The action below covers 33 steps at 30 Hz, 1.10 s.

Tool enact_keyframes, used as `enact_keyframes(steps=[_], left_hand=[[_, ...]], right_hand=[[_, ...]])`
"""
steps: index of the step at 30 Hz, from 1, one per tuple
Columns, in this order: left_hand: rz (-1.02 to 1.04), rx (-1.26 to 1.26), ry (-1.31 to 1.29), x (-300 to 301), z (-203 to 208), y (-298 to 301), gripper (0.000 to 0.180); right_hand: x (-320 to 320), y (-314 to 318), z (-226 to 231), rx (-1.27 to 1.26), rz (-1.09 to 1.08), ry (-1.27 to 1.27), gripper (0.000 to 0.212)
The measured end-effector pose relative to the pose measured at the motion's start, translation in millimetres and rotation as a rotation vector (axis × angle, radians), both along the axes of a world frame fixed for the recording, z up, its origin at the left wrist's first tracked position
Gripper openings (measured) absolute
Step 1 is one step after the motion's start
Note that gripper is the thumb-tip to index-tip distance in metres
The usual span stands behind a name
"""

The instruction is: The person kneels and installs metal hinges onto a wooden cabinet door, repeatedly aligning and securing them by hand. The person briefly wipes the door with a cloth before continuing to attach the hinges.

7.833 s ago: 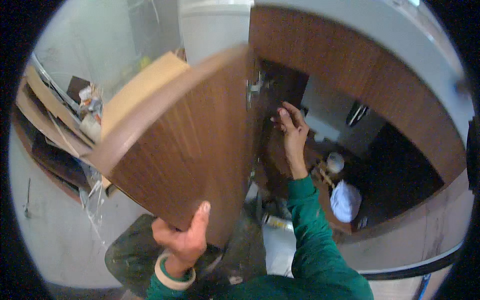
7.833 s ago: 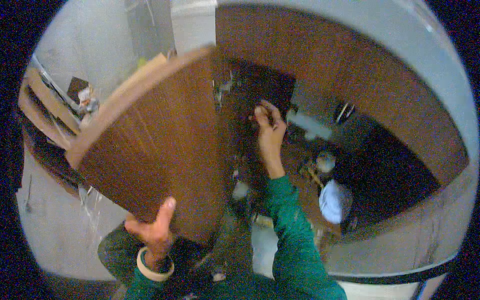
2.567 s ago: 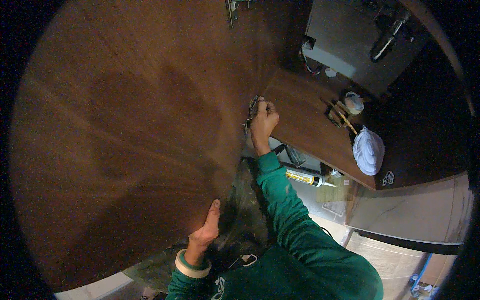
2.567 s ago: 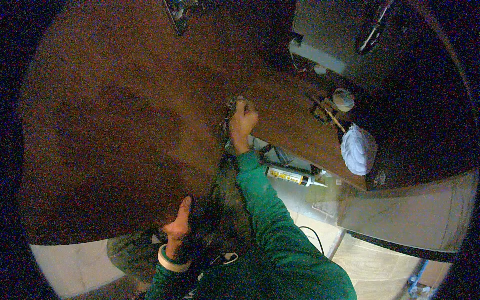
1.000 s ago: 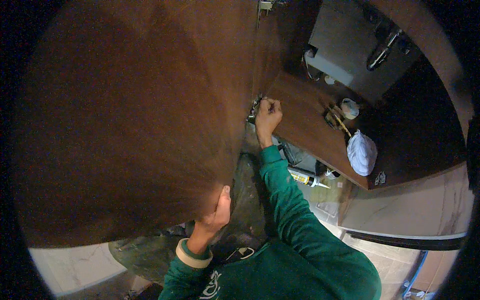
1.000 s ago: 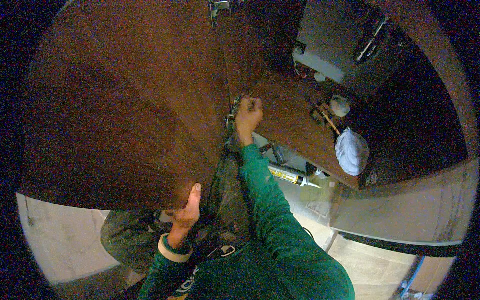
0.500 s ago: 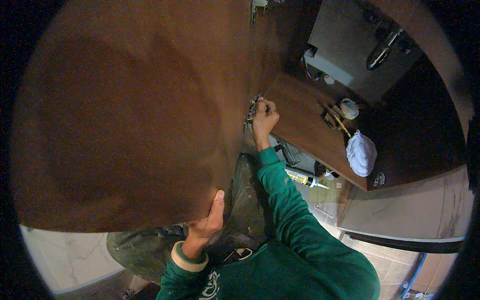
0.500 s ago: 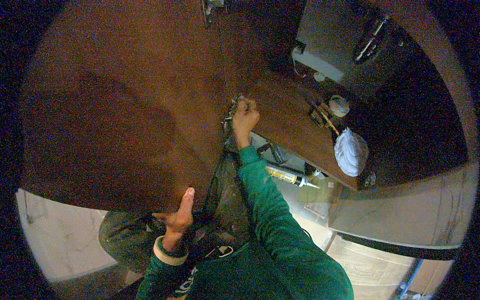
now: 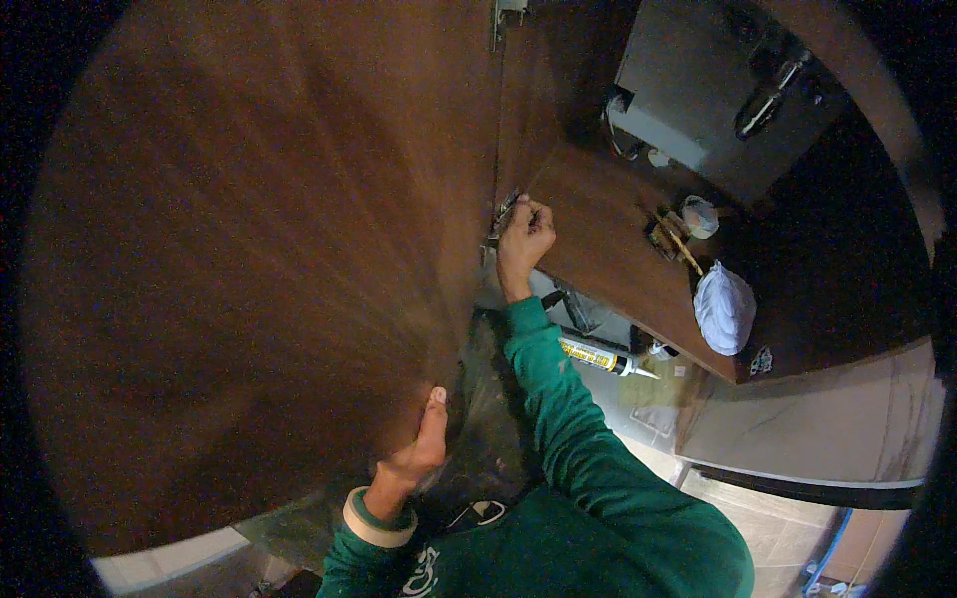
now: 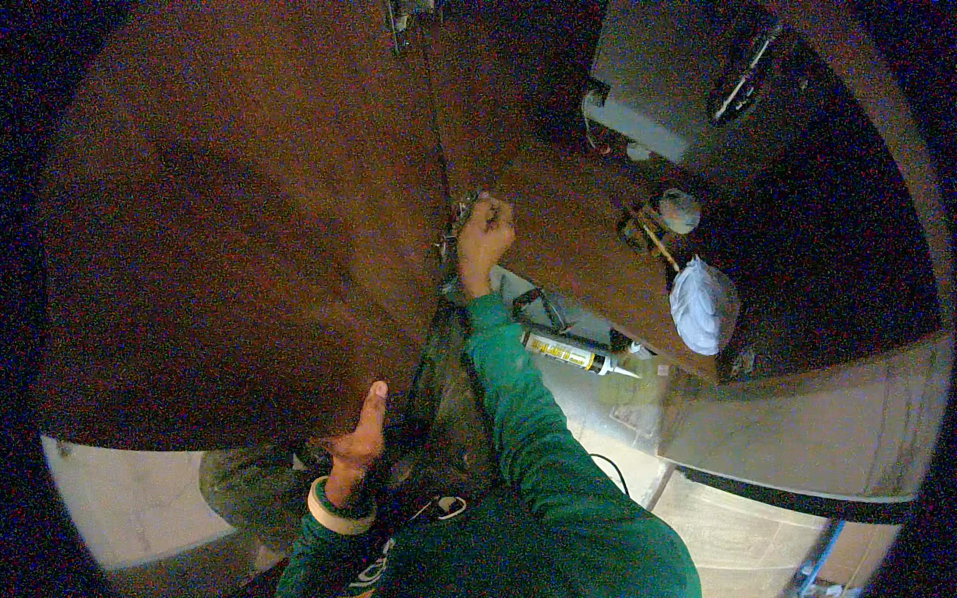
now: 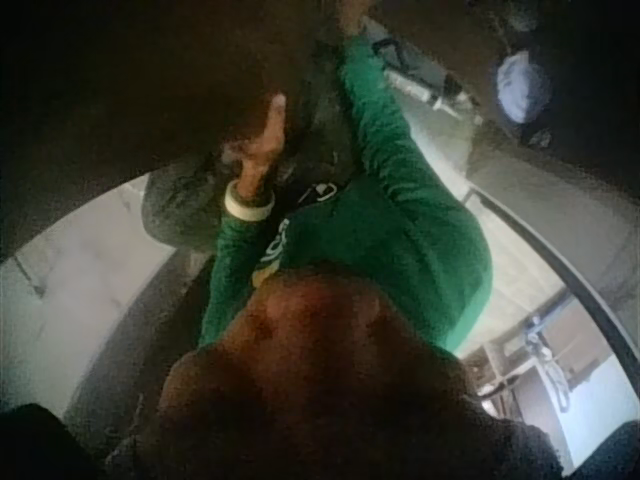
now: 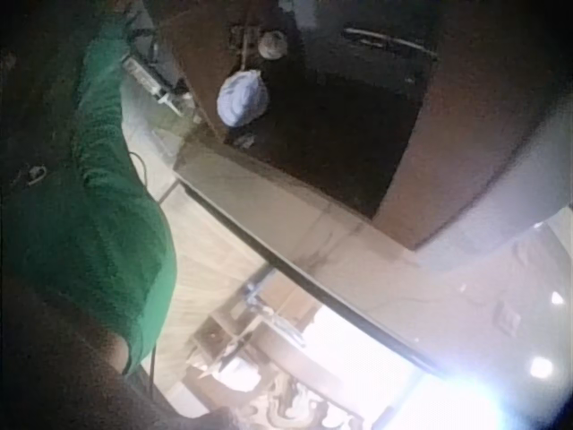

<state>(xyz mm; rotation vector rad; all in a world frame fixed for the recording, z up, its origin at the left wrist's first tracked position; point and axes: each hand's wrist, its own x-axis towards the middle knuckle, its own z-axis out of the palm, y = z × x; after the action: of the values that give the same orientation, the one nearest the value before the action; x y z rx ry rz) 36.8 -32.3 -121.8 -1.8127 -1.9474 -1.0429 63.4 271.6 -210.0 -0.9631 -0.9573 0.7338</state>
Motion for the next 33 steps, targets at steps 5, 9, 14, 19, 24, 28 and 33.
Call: enact_keyframes(steps=[5, 9, 14, 19, 24, 28, 33], left_hand=[[0.031, 0.052, 0.174, 2, -1, -5, 0.022], [0.027, -0.084, 0.322, 0, -6, -10, 0.022], [-0.005, -0.107, -0.309, 1, -20, -1, 0.025], [-0.008, -0.221, 1.119, -17, -14, -10, 0.030], [0.029, -0.110, 1.058, -17, -16, -13, 0.030], [0.033, -0.098, 0.316, -8, -24, -8, 0.031], [0.068, -0.054, 0.005, 8, -31, -7, 0.032]], right_hand=[[3, 3, 0, 0.032, -0.017, -0.075, 0.019], [3, 6, 0, 0.059, 0.016, -0.027, 0.019], [3, 9, 7, 0.058, -0.026, -0.042, 0.019], [4, 7, 12, -0.056, 0.008, -0.055, 0.019], [3, 8, 16, 0.002, 0.009, 0.021, 0.019], [4, 6, 19, -0.032, 0.019, 0.000, 0.020], [4, 8, 19, 0.032, 0.005, -0.008, 0.022]])
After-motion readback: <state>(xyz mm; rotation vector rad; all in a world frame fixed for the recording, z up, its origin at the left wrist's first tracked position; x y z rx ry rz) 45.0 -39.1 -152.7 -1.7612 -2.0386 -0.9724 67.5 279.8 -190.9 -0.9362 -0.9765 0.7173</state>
